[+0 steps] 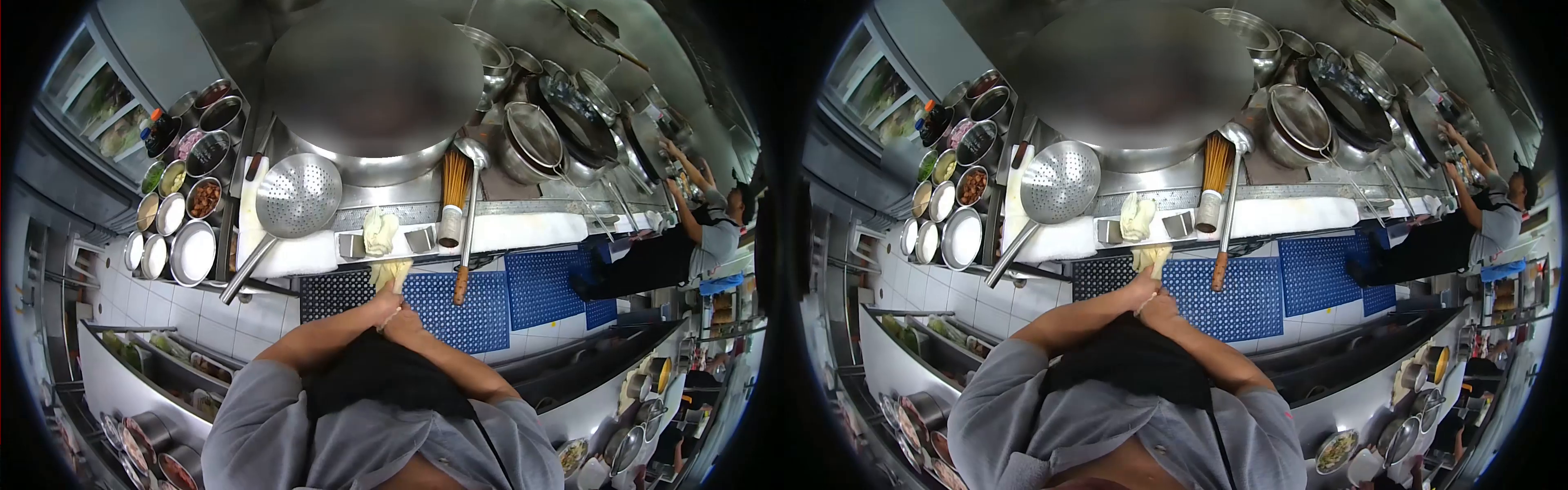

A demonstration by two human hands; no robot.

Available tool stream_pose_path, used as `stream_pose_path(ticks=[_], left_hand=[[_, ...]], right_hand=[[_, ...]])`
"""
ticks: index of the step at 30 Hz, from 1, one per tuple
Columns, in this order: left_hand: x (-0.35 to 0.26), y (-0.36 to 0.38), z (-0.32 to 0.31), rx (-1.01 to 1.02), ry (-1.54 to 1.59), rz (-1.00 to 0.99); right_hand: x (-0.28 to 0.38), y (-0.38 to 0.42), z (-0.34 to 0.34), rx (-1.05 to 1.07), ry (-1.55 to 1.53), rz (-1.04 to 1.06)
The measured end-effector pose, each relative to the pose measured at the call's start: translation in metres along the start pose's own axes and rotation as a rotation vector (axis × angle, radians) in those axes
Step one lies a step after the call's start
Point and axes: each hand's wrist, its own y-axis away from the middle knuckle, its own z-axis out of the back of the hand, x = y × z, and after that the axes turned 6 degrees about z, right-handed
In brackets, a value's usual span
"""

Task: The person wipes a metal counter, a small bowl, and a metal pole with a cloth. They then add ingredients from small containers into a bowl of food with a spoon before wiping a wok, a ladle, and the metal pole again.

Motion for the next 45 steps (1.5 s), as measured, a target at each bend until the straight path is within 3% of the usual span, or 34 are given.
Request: stream_pose_path(ticks=[1,5,8,9,12,13,14,15,17,21,24,26,29,32,33,35,36,38,41,45], left_hand=[[-0.001,0.0,0.005,-0.187,-0.306,-0.074],[0.009,0.013,0.009,-0.137,-0.28,-0.31],[0.022,0.023,0.015,-0.265,-0.72,-0.38],[0.004,0.057,0.005,-0.227,-0.948,-0.242],[0.056,0.046,0.043,-0.13,-1.384,-0.327],[0.077,0.041,0.061,-0.144,-1.588,-0.414],[0.069,0.045,0.064,0.109,-1.699,-0.059],[0.077,0.044,0.076,0.2,-1.71,0.045],[0.118,0.018,0.136,0.462,-1.5,0.009],[0.109,0.026,0.155,0.263,-1.303,0.014],[0.09,0.024,0.163,0.118,-1.248,-0.043],[0.073,0.025,0.173,0.06,-1.312,-0.093],[0.044,0.042,0.177,0.003,-1.507,-0.184],[0.052,0.01,0.225,-0.096,-1.405,-0.263],[0.061,-0.003,0.244,-0.031,-1.296,-0.398],[0.041,0.032,0.208,-0.053,-1.083,-0.044],[0.029,0.055,0.173,-0.063,-0.968,0.127],[0.025,0.057,0.135,0.089,-0.883,0.135],[0.024,0.06,0.067,0.271,-0.748,0.12],[0.013,0.079,-0.025,0.427,-0.811,0.096]], right_hand=[[0.011,0.013,0.035,0.133,-0.082,-0.025],[-0.002,0.042,0.043,-0.084,-0.386,0.076],[-0.022,0.06,0.034,-0.075,-0.92,0.034],[-0.029,0.063,0.004,-0.268,-1.027,0.016],[-0.047,0.1,-0.006,-0.447,-1.346,-0.233],[-0.056,0.113,-0.008,-0.558,-1.365,-0.268],[-0.068,0.127,-0.011,-0.682,-1.384,-0.317],[-0.077,0.145,-0.015,-0.813,-1.399,-0.377],[-0.094,0.182,-0.012,-1.112,-1.402,-0.581],[-0.091,0.27,0.032,-1.796,-1.445,-0.959],[-0.096,0.33,0.026,-2.219,-1.523,-1.11],[-0.11,0.369,-0.004,-2.526,-1.606,-0.988],[-0.115,0.421,-0.03,-2.944,-1.547,-1.018],[-0.111,0.464,-0.037,-3.26,-1.34,-1.168],[-0.112,0.48,-0.042,-3.281,-1.323,-1.173],[-0.114,0.506,-0.059,-3.321,-1.292,-1.187],[-0.111,0.51,-0.056,-3.336,-1.221,-1.312],[-0.103,0.515,-0.039,-3.339,-1.074,-1.571],[-0.106,0.52,-0.044,-3.311,-0.837,-1.709],[-0.097,0.49,-0.058,-3.097,-0.869,-1.427]])
